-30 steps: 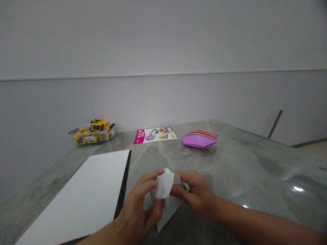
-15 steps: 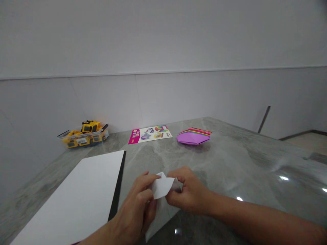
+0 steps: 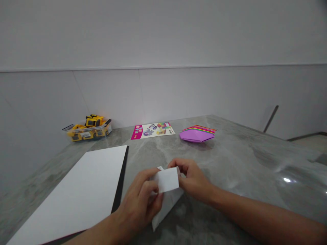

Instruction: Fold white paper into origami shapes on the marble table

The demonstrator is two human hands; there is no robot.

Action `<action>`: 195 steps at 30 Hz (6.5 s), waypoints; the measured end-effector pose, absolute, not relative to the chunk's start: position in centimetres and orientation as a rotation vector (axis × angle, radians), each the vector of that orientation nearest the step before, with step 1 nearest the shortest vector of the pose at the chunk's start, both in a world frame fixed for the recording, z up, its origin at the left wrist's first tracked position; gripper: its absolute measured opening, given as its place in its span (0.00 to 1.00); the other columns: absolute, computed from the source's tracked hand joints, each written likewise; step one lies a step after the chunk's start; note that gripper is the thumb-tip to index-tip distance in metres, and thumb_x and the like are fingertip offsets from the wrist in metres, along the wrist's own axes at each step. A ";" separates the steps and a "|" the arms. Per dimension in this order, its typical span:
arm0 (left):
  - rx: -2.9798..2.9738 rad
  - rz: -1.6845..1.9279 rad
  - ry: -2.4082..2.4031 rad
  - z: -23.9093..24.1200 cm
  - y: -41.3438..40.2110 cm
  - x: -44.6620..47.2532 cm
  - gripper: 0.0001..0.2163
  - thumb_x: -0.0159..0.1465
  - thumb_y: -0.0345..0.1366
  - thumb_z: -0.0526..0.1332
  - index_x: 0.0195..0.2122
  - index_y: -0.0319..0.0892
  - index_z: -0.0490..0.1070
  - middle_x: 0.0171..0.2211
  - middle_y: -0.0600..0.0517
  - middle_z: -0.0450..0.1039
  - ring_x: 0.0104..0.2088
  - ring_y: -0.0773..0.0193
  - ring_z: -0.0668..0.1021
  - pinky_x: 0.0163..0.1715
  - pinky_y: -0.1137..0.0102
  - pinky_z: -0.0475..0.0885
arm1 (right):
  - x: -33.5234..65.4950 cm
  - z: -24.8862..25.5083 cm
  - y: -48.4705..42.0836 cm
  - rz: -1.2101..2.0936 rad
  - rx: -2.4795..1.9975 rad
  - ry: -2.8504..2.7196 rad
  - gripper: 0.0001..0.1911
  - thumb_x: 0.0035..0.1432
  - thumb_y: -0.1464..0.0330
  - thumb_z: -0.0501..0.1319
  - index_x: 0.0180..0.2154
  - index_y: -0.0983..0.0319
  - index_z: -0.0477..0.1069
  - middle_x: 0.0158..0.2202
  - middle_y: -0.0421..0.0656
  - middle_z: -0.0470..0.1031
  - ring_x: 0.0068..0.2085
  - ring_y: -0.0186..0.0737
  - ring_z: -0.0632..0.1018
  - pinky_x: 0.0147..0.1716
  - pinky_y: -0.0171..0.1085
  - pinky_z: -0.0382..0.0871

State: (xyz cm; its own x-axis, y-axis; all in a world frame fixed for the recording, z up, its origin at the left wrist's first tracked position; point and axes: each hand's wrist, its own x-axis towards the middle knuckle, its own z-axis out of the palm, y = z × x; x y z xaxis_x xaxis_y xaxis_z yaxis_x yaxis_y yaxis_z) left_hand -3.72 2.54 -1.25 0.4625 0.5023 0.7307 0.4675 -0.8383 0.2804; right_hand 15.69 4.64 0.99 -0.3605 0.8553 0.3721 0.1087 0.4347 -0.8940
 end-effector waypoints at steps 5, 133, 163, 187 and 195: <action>2.534 1.325 1.145 -1.2 2.8 -3.7 0.26 0.61 0.29 0.59 0.60 0.45 0.52 0.47 0.45 0.66 0.43 0.60 0.74 0.40 0.70 0.72 | 16.0 0.5 5.3 1.101 -0.804 -1.696 0.21 0.60 0.54 0.53 0.24 0.64 0.63 0.21 0.36 0.58 0.23 0.30 0.60 0.22 0.31 0.53; 0.959 1.136 1.133 2.4 2.0 -3.7 0.11 0.49 0.29 0.69 0.33 0.29 0.76 0.31 0.41 0.79 0.28 0.55 0.80 0.25 0.65 0.78 | 16.1 2.0 6.9 1.414 -1.025 -1.477 0.08 0.49 0.69 0.65 0.30 0.66 0.70 0.19 0.40 0.72 0.17 0.32 0.71 0.17 0.31 0.67; 1.189 1.519 1.185 -1.2 2.9 -3.2 0.21 0.54 0.48 0.64 0.41 0.36 0.73 0.35 0.46 0.79 0.29 0.61 0.79 0.25 0.71 0.74 | 13.5 -0.7 5.6 1.206 -0.895 -1.717 0.15 0.58 0.59 0.55 0.26 0.63 0.64 0.12 0.34 0.65 0.11 0.26 0.62 0.09 0.26 0.52; 1.294 1.300 1.396 -0.3 2.4 -3.3 0.18 0.54 0.51 0.64 0.22 0.39 0.71 0.11 0.49 0.70 0.06 0.66 0.67 0.05 0.75 0.54 | 13.2 -0.7 5.1 1.277 -0.863 -1.639 0.24 0.47 0.50 0.62 0.19 0.64 0.67 0.16 0.40 0.69 0.16 0.31 0.67 0.13 0.30 0.60; 1.334 1.228 1.402 -0.3 2.7 -3.7 0.17 0.52 0.49 0.66 0.26 0.37 0.75 0.11 0.49 0.70 0.07 0.66 0.66 0.07 0.74 0.55 | 13.8 -0.8 5.9 1.337 -0.866 -1.588 0.21 0.44 0.53 0.64 0.20 0.65 0.68 0.16 0.41 0.69 0.16 0.32 0.68 0.13 0.31 0.60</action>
